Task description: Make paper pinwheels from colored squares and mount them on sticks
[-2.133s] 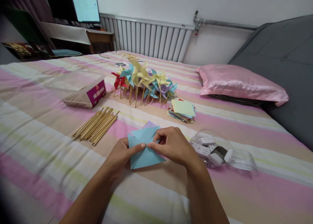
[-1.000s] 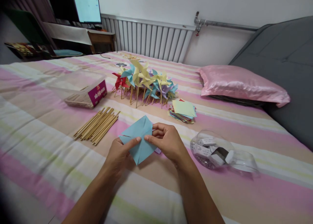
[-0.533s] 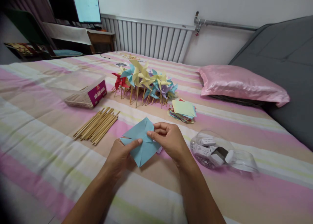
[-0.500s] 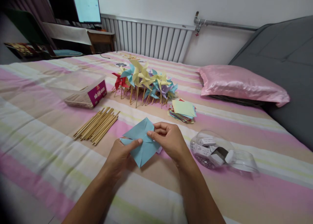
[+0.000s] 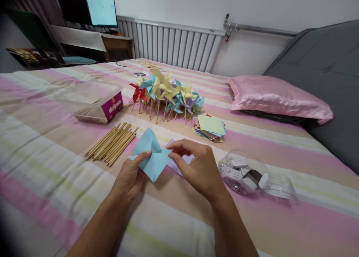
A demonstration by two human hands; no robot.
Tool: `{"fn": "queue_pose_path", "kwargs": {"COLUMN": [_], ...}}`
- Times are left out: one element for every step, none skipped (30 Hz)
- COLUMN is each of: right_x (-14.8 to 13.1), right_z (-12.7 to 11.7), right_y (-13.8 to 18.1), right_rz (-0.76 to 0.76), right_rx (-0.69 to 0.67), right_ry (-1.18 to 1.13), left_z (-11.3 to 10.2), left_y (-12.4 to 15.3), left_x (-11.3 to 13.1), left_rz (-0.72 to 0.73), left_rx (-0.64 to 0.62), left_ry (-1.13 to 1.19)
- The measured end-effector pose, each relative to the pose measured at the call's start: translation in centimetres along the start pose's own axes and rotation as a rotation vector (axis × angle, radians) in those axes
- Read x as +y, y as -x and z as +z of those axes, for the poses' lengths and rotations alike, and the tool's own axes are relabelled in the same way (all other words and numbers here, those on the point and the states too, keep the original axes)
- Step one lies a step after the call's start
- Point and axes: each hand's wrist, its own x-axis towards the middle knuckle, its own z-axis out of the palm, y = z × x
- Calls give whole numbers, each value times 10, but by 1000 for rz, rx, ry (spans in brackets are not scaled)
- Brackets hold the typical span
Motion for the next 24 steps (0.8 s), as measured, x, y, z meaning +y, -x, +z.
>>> {"fn": "queue_pose_path", "kwargs": {"right_x": [-1,-2,-2,-1,0,2,4,6,8,10,12,13,14,15,16,16,17,17,17,17,17,17,17,17], "right_z": [-2,-2,-2,0,2,5,8,11,14,17,19,21,22,23,23,23,24,24,24,25,25,26,26,27], "right_y": [1,2,2,3,2,2,1,0,-1,-2,-2,-2,-3,-3,-3,-3,-3,-3,-3,-3,-3,-4,-4,-4], "right_rz": [7,21,37,47,49,47,42,36,34,35,39,42,46,50,53,57,61,66,69,70,71,71,70,72], "right_rx": [-132,-258,-358,-424,-454,-460,-452,-439,-427,-418,-410,-403,-395,-390,-387,-388,-389,-393,-397,-398,-398,-399,-396,-390], "right_ry": [-10,-24,-38,-53,-74,-97,-119,-137,-153,-164,-170,-171,-173,-173,-173,-176,-182,-193,-205,-217,-226,-232,-233,-232], "left_z": [0,0,0,0,0,0,0,1,1,1,1,1,1,0,0,0,0,0,-1,-1,-1,-1,0,0], "left_y": [-1,-2,-2,-3,-3,-3,-3,-3,-3,-3,-3,-2,-2,-2,-2,-2,-2,-2,-2,-2,-2,-2,-1,-1], "left_x": [1,1,2,2,3,3,4,4,4,4,4,4,4,3,3,3,3,3,3,2,2,2,2,1], "left_rz": [-3,-7,-12,-21,-33,-44,-54,-62,-67,-69,-70,-70,-71,-71,-71,-71,-71,-71,-72,-72,-73,-71,-69,-67], "left_rx": [-5,-11,-18,-23,-24,-23,-23,-26,-29,-31,-34,-34,-32,-30,-31,-37,-44,-49,-55,-60,-65,-70,-76,-82], "left_ry": [16,31,46,59,72,85,95,102,108,114,117,119,119,118,115,110,105,99,94,89,86,85,84,83]}}
